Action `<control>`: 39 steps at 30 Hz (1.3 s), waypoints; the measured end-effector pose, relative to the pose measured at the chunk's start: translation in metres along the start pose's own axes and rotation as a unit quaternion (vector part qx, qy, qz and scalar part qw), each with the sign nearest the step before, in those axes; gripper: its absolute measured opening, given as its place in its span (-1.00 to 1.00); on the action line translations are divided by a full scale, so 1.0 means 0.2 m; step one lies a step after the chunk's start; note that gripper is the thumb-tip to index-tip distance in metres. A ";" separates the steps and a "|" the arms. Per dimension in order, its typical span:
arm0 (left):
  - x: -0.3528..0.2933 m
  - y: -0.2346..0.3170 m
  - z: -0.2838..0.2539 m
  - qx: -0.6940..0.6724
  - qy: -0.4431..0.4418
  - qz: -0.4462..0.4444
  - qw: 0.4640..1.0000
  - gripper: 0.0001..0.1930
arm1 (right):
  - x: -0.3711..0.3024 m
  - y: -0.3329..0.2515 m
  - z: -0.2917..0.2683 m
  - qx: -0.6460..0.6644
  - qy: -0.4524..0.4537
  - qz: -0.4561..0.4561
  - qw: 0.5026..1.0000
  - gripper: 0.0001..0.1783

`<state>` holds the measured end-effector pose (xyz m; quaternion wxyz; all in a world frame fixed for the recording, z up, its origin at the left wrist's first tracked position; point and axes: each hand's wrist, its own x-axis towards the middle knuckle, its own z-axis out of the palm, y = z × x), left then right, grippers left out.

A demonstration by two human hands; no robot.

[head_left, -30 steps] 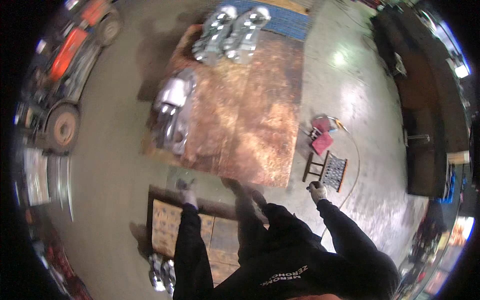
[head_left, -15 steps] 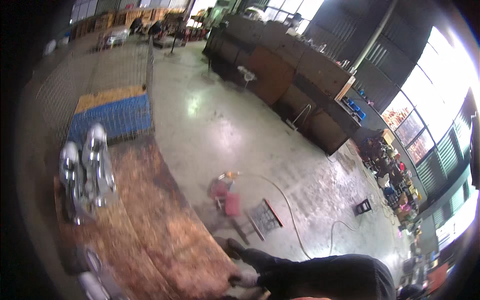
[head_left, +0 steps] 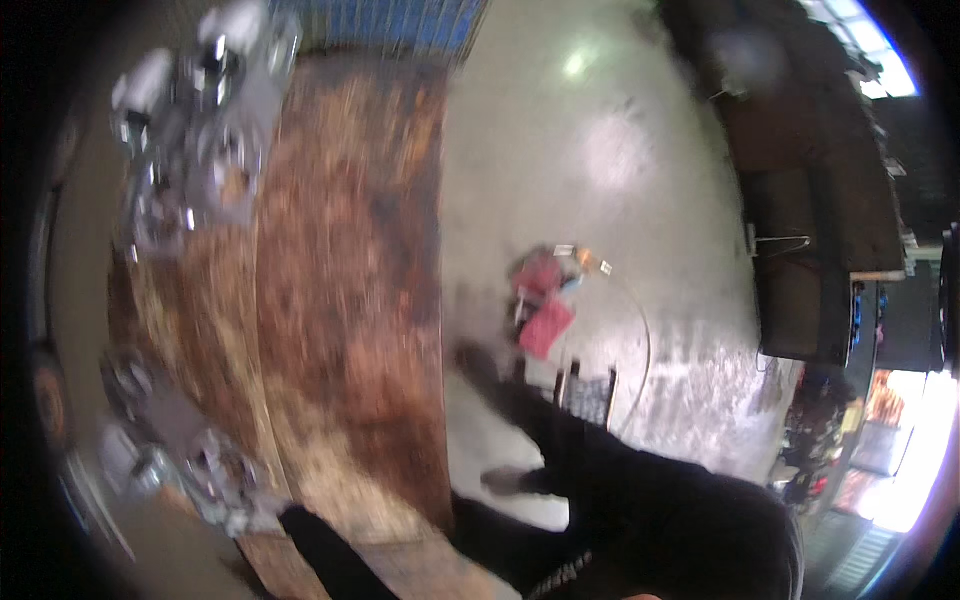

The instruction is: The person sits on the floor and cleans a silver metal part using a red abrasive pad and a wire brush. They wipe the surfaces and edges of the part, then place it on a wooden pallet and continue cleaning another similar part.

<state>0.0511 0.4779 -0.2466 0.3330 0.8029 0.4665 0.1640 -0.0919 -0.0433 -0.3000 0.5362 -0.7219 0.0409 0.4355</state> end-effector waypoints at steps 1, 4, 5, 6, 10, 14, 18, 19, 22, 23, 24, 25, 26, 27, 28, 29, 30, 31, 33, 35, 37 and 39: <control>0.00 0.01 0.02 0.000 0.006 0.006 1.000 -0.28 | 0.03 0.13 -0.04 -0.051 0.038 0.017 0.998 -0.70; 0.00 0.07 0.01 0.009 0.020 0.019 1.000 -0.24 | -0.08 0.53 0.00 -0.161 0.119 0.080 0.976 -0.68; -0.03 0.06 -0.01 0.007 0.032 0.016 0.999 -0.22 | -0.14 0.67 -0.01 -0.198 0.122 0.087 0.969 -0.67; -0.05 0.06 0.00 -0.001 0.040 0.017 0.999 -0.20 | -0.19 0.82 -0.04 -0.232 0.126 0.084 0.961 -0.66; -0.10 0.14 0.15 -0.053 0.056 0.051 0.996 -0.14 | -0.38 1.20 -0.22 -0.354 0.132 0.084 0.922 -0.61; -0.27 0.11 0.01 -0.055 0.130 0.051 0.989 -0.07 | -0.65 1.12 -0.49 -0.319 0.028 0.109 0.941 -0.64; -0.52 0.21 0.13 -0.065 0.207 0.015 0.976 -0.01 | -0.58 0.96 -0.60 -0.265 -0.025 0.055 0.962 -0.66; -0.61 0.25 0.22 -0.079 0.222 -0.003 0.972 0.01 | -0.50 0.92 -0.60 -0.250 -0.020 0.029 0.968 -0.67; -0.90 0.39 0.42 -0.104 0.271 -0.063 0.955 0.06 | -0.18 0.76 -0.55 -0.188 -0.021 -0.074 0.979 -0.69; -0.98 0.42 0.44 -0.112 0.291 -0.087 0.946 0.08 | -0.05 0.69 -0.54 -0.171 -0.027 -0.116 0.978 -0.69; -1.04 0.44 0.46 -0.120 0.307 -0.100 0.939 0.10 | 0.06 0.61 -0.52 -0.150 -0.024 -0.161 0.975 -0.70; -1.09 0.45 0.45 -0.127 0.324 -0.113 0.931 0.11 | 0.16 0.52 -0.53 -0.132 -0.021 -0.209 0.969 -0.70; -1.11 0.50 0.47 -0.002 0.288 -0.280 0.916 0.08 | 0.24 0.43 -0.55 -0.116 -0.010 -0.261 0.958 -0.71; -1.24 0.49 0.44 -0.035 0.285 -0.240 0.927 0.01 | 0.31 0.35 -0.57 -0.099 0.007 -0.310 0.946 -0.71; -1.36 0.48 0.43 -0.066 0.274 -0.203 0.938 -0.05 | 0.33 0.27 -0.60 -0.098 0.031 -0.359 0.928 -0.72; -1.42 0.40 0.49 -0.043 0.353 -0.137 0.925 -0.08 | 0.37 0.18 -0.66 -0.104 0.045 -0.408 0.906 -0.73; -1.50 0.43 0.47 -0.049 0.333 -0.152 0.929 -0.10 | 0.35 0.05 -0.70 -0.142 0.073 -0.448 0.880 -0.74; -1.59 0.46 0.44 -0.049 0.319 -0.163 0.932 -0.11 | 0.33 -0.08 -0.71 -0.171 0.096 -0.488 0.851 -0.75; -1.72 0.46 0.46 -0.019 0.361 -0.150 0.920 -0.12 | 0.36 -0.21 -0.70 -0.039 0.107 -0.516 0.849 -0.79; -1.90 0.53 0.40 -0.026 0.274 -0.220 0.936 -0.09 | 0.48 -0.27 -0.71 0.041 0.077 -0.593 0.801 -0.76; -2.01 0.44 0.52 0.031 0.387 -0.130 0.912 0.04 | 0.44 -0.35 -0.73 0.071 0.050 -0.569 0.817 -0.72; -2.07 0.39 0.60 0.108 0.380 -0.221 0.892 0.24 | 0.48 -0.36 -0.78 0.073 0.042 -0.619 0.781 -0.68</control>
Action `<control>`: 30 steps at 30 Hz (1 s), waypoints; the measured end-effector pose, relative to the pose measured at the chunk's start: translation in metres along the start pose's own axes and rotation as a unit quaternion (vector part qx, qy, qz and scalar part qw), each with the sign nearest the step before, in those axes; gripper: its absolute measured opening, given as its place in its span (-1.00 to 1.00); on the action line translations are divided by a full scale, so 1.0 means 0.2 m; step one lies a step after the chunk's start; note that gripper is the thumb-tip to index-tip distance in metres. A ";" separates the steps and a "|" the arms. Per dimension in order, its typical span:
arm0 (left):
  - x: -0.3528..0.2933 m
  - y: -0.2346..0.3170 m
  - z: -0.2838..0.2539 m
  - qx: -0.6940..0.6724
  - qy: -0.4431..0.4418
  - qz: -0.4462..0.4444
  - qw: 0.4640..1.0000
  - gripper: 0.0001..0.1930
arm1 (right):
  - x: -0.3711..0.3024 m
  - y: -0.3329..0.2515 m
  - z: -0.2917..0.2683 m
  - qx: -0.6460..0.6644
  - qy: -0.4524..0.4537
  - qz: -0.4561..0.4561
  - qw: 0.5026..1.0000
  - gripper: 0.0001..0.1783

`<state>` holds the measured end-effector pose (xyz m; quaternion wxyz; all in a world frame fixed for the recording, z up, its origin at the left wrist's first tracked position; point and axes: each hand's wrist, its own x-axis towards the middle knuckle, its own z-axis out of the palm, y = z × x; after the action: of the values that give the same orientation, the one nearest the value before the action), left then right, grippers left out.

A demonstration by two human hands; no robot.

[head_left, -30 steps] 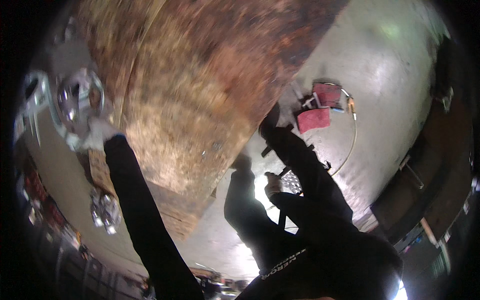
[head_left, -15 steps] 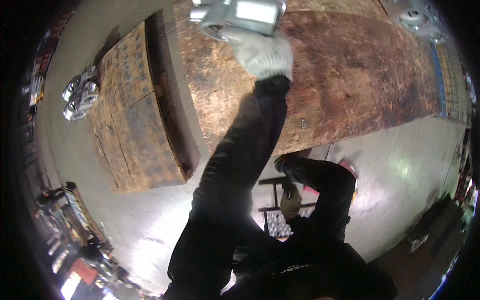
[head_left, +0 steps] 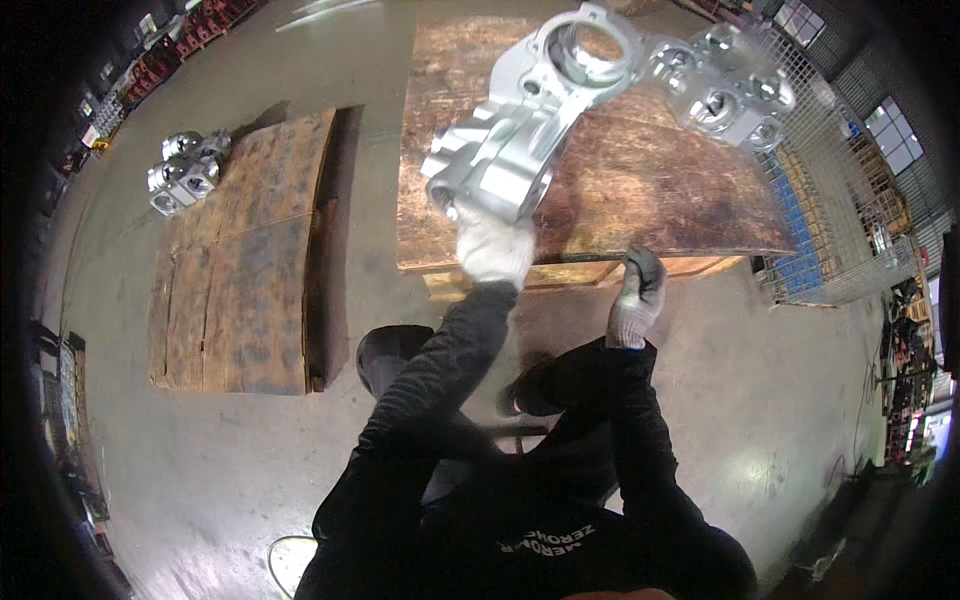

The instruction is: The person sits on the floor and cleans a silver metal part using a red abrasive pad and a wire brush. They wipe the surfaces and edges of the part, then place it on a wooden pallet and continue cleaning another similar part.

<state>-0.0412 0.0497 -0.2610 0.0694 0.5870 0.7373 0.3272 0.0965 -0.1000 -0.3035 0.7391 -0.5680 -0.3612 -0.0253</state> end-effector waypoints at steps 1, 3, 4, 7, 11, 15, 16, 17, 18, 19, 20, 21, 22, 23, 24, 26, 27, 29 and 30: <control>0.00 -0.03 -0.08 -0.036 -0.095 -0.030 0.994 0.35 | 0.01 0.03 -0.05 -0.021 0.010 -0.018 1.000 -0.70; -0.05 -0.09 -0.28 -0.068 -0.188 -0.029 0.979 0.49 | 0.07 0.12 -0.16 -0.083 0.022 -0.059 0.995 -0.75; 0.01 -0.19 -0.35 -0.130 -0.206 0.018 0.970 0.44 | 0.10 0.09 -0.15 -0.142 0.022 -0.038 0.989 -0.68; 0.30 -0.47 -0.49 -0.259 -0.265 0.124 0.920 0.28 | 0.35 -0.02 -0.10 -0.132 0.075 0.027 0.988 -0.50; 0.81 -0.73 -0.27 -0.216 -0.281 0.108 0.929 -0.11 | 0.65 0.02 0.01 -0.078 0.094 0.105 0.987 -0.17; 0.92 -0.55 -0.23 -0.232 -0.280 0.054 0.930 -0.55 | 0.74 0.14 0.09 -0.055 0.028 0.170 0.983 -0.02; 0.96 -0.54 -0.20 -0.295 -0.301 0.076 0.903 -0.57 | 0.74 0.20 0.12 -0.081 0.019 0.187 0.979 0.00; 0.97 -0.55 -0.17 -0.312 -0.300 0.123 0.893 -0.59 | 0.75 0.25 0.12 -0.030 0.004 0.169 0.985 0.04; 0.97 -0.54 -0.15 -0.323 -0.314 0.122 0.884 -0.58 | 0.75 0.29 0.13 -0.047 0.016 0.188 0.981 0.02; 0.98 -0.56 -0.16 -0.332 -0.325 0.121 0.877 -0.57 | 0.73 0.25 0.15 -0.080 0.019 0.187 0.979 0.02; 0.99 -0.56 -0.17 -0.341 -0.336 0.120 0.870 -0.56 | 0.72 0.20 0.16 -0.113 0.023 0.186 0.976 0.03; 1.06 -0.65 -0.18 -0.330 -0.303 0.225 0.865 -0.55 | 0.70 0.09 0.20 -0.093 0.009 0.232 0.968 -0.04; 1.00 -0.60 -0.16 -0.384 -0.314 0.185 0.848 -0.51 | 0.72 0.12 0.10 -0.066 0.020 0.190 0.979 -0.08; 0.96 -0.55 -0.16 -0.318 -0.298 0.142 0.889 -0.53 | 0.74 0.17 -0.01 -0.041 0.031 0.145 0.988 -0.12; 0.88 -0.50 -0.19 -0.242 -0.279 0.100 0.924 -0.54 | 0.72 0.22 -0.13 -0.016 0.043 0.106 0.993 -0.16; 0.92 -0.72 -0.13 -0.217 -0.018 0.186 0.958 -0.55 | 0.60 0.30 -0.32 0.084 0.138 0.041 0.986 -0.51; 0.95 -0.87 -0.10 -0.118 0.152 0.192 0.962 -0.53 | 0.46 0.30 -0.44 0.055 0.136 0.069 0.987 -0.57; 0.92 -0.91 -0.17 0.009 0.299 0.283 0.911 -0.49 | 0.16 0.34 -0.80 -0.010 0.179 0.136 0.974 -0.69; 0.79 -0.66 -0.33 -0.151 0.127 0.339 0.920 -0.47 | -0.04 0.52 -1.08 -0.074 0.188 0.155 0.967 -0.75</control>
<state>-0.2293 0.1553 -0.2401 -0.0520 0.7380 0.4381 0.5106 0.2462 -0.2523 -0.4147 0.7443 -0.6554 -0.1207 -0.0439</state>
